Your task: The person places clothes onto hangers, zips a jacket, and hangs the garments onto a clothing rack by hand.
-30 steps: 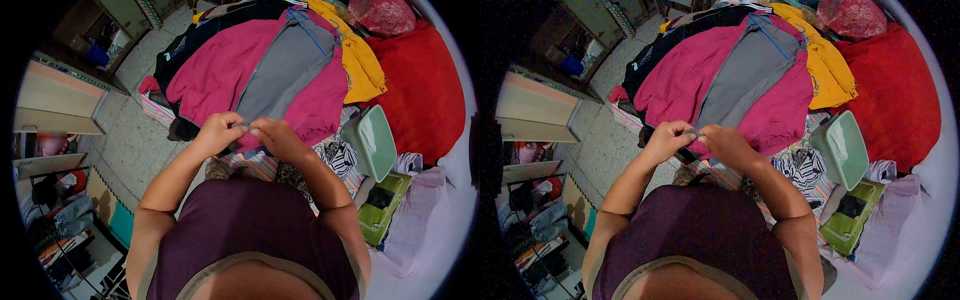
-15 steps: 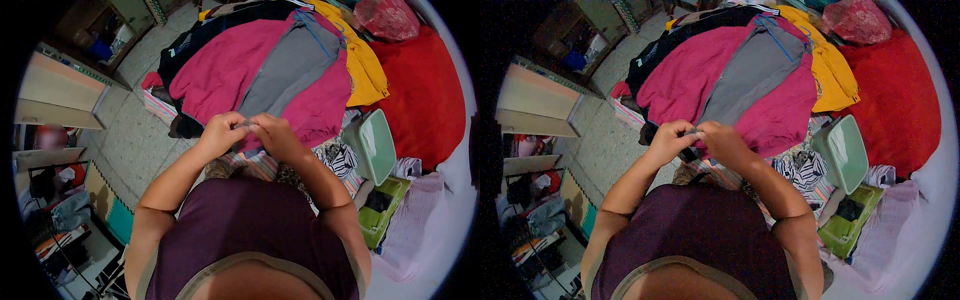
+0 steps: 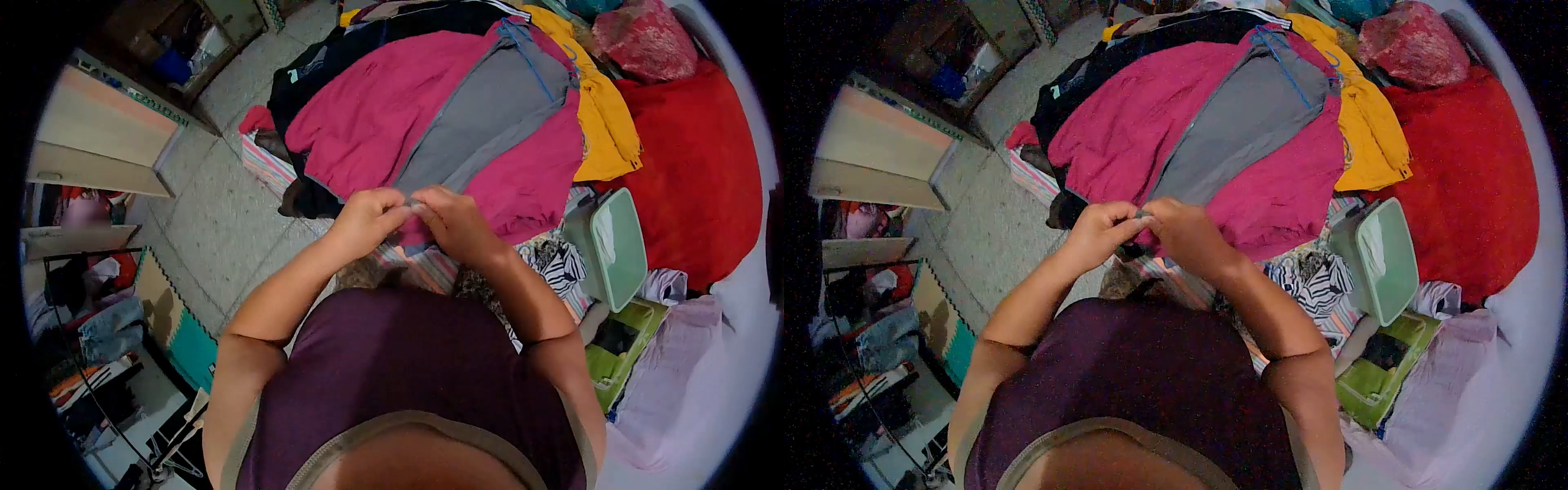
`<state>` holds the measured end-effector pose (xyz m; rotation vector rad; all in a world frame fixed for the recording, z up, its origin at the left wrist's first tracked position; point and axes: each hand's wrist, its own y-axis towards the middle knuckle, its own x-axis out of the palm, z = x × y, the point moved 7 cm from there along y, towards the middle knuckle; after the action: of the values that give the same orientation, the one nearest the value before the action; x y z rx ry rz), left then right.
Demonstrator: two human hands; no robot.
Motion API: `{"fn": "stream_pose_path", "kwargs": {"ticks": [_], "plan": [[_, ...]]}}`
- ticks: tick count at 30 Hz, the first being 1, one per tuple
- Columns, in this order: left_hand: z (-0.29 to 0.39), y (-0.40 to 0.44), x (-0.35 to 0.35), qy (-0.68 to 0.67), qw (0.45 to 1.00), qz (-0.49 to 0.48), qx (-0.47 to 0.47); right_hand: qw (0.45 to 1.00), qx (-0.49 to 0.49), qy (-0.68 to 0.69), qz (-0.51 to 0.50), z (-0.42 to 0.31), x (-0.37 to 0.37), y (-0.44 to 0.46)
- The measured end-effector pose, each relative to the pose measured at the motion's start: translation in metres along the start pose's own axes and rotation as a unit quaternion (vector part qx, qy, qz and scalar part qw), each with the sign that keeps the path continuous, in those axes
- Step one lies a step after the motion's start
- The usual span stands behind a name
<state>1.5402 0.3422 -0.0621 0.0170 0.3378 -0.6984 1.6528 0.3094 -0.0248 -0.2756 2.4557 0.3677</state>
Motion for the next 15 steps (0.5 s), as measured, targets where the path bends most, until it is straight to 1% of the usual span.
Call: {"fn": "stream_pose_path", "kwargs": {"ticks": [3, 5, 8, 9, 11, 12, 14, 15], "plan": [[-0.005, 0.001, 0.001, 0.019, 1.0, -0.004, 0.019, 1.0, 0.006, -0.019, -0.016, 0.006, 0.005, 0.0], [-0.009, 0.001, 0.003, -0.031, 0.999, -0.006, -0.019, 0.999, 0.021, -0.025, -0.025, 0.009, 0.005, 0.0], [-0.02, 0.001, 0.005, -0.093, 0.994, -0.008, -0.055, 0.998, -0.012, -0.001, 0.056, 0.001, -0.004, 0.006], [-0.023, 0.001, 0.005, -0.11, 0.992, -0.009, -0.062, 0.995, 0.061, 0.056, 0.055, 0.009, -0.004, 0.006], [-0.022, -0.001, 0.005, -0.167, 0.982, -0.011, -0.087, 0.963, 0.205, 0.17, 0.05, 0.021, 0.002, -0.002], [-0.022, -0.002, 0.005, -0.196, 0.976, -0.011, -0.099, 0.958, 0.21, 0.188, 0.056, 0.022, 0.004, -0.003], [-0.026, -0.001, 0.004, -0.256, 0.963, 0.017, -0.08, 0.947, 0.219, 0.226, 0.066, 0.027, 0.011, -0.006], [-0.027, 0.0, 0.004, -0.286, 0.955, 0.031, -0.07, 0.938, 0.225, 0.248, 0.09, 0.033, 0.014, -0.01]]}}
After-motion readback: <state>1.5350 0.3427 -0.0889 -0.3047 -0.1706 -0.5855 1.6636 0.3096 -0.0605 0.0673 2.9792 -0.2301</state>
